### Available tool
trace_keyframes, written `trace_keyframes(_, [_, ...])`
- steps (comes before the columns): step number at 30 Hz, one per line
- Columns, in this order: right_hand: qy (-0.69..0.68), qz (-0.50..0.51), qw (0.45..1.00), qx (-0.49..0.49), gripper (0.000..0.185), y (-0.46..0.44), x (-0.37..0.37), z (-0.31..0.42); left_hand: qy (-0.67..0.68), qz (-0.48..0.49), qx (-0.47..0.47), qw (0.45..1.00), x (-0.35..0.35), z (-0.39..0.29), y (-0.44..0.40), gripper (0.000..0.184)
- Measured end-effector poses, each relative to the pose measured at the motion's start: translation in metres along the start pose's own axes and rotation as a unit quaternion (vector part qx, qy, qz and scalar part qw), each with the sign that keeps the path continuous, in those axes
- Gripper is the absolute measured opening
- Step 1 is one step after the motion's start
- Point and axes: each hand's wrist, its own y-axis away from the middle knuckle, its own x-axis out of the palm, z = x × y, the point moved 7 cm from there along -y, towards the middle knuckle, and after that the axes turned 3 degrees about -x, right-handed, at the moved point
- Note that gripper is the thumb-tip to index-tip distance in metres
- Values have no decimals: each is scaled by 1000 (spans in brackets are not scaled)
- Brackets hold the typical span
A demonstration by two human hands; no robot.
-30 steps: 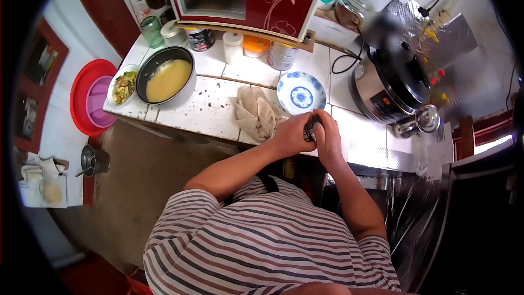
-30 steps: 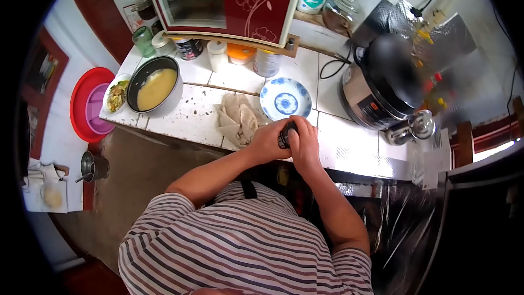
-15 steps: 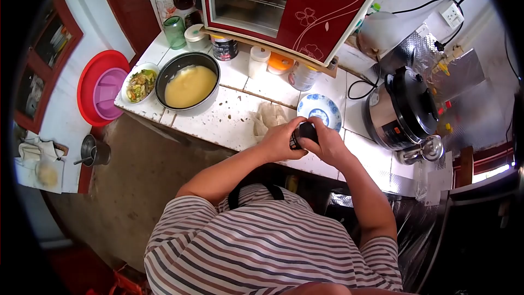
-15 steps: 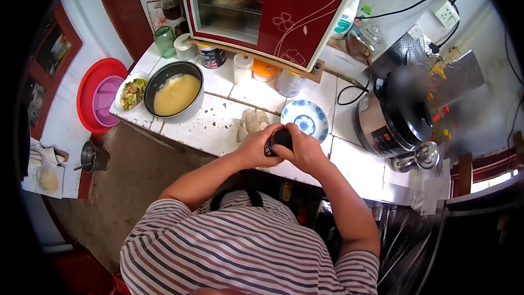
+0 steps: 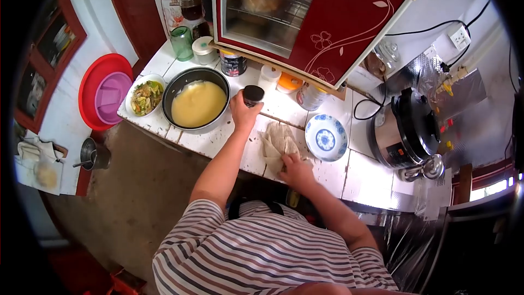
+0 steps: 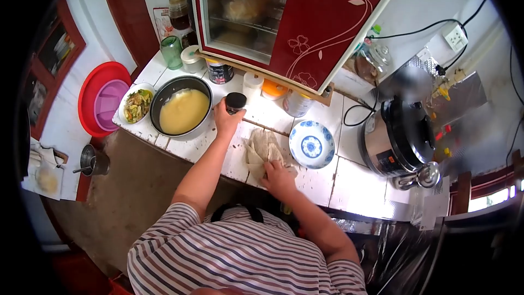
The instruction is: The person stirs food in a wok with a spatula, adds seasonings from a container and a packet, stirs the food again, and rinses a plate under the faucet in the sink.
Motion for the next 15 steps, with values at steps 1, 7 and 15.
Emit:
trace_keyframes(1, [3, -24, 1000, -3, 41, 3, 4, 2, 1, -45, -40, 998, 4, 12, -7, 63])
trace_keyframes(7, [-10, -49, 999, 9, 44, 5, 7, 1, 79, -91, -112, 986, 28, 38, -56, 74])
trace_keyframes(15, [8, -80, 996, 31, 34, -3, 14, -2, -102, -25, -41, 994, 59, 50, -74, 78])
